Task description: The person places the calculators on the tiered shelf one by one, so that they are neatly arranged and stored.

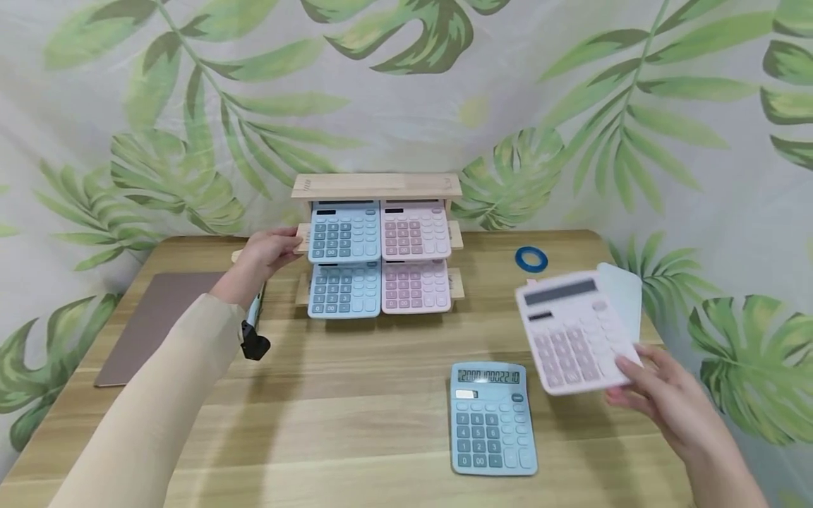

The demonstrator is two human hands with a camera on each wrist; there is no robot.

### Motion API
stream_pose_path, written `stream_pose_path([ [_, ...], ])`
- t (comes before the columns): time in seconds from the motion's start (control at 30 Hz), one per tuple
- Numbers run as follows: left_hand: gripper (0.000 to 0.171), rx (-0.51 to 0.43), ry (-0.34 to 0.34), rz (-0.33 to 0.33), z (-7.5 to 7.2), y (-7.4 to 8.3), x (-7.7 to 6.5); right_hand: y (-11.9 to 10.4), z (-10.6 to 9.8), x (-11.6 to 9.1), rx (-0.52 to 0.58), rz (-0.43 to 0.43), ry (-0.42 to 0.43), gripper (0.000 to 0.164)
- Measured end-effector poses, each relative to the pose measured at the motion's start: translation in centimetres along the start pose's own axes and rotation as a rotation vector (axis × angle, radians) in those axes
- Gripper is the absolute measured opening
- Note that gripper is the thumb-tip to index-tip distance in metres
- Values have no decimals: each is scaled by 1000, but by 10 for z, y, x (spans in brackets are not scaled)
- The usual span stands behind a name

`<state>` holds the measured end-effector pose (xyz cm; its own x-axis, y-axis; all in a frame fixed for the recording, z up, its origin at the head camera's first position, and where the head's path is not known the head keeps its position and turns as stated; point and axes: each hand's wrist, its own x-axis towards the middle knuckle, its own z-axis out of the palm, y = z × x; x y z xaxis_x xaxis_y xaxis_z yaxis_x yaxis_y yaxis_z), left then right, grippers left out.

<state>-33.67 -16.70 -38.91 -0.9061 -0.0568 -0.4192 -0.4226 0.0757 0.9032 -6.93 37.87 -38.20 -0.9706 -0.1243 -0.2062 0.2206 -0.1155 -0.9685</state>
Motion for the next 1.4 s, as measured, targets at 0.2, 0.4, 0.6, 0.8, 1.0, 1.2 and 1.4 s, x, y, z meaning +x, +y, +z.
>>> stream_pose_path([
  [0.2,50,13,20,-14,-1,0,-4,-37,74,63,333,43,-284,26],
  [0.4,48,13,65,-19,2,2,-2,-65,152,128,289,165,-270,19],
  [0.6,47,4,93,-5,5,7,0,-81,211,181,364,219,-162,34],
  [0.8,47,-29,76,4,5,5,-1,-77,247,227,336,174,-45,38],
  [1.0,46,-36,87,-9,4,5,-4,-74,269,257,295,134,-4,36],
  [1.2,46,-21,98,-27,6,5,-6,-72,283,270,353,180,46,37],
  [1.4,45,-20,117,-14,8,4,-7,-70,288,273,452,180,14,46],
])
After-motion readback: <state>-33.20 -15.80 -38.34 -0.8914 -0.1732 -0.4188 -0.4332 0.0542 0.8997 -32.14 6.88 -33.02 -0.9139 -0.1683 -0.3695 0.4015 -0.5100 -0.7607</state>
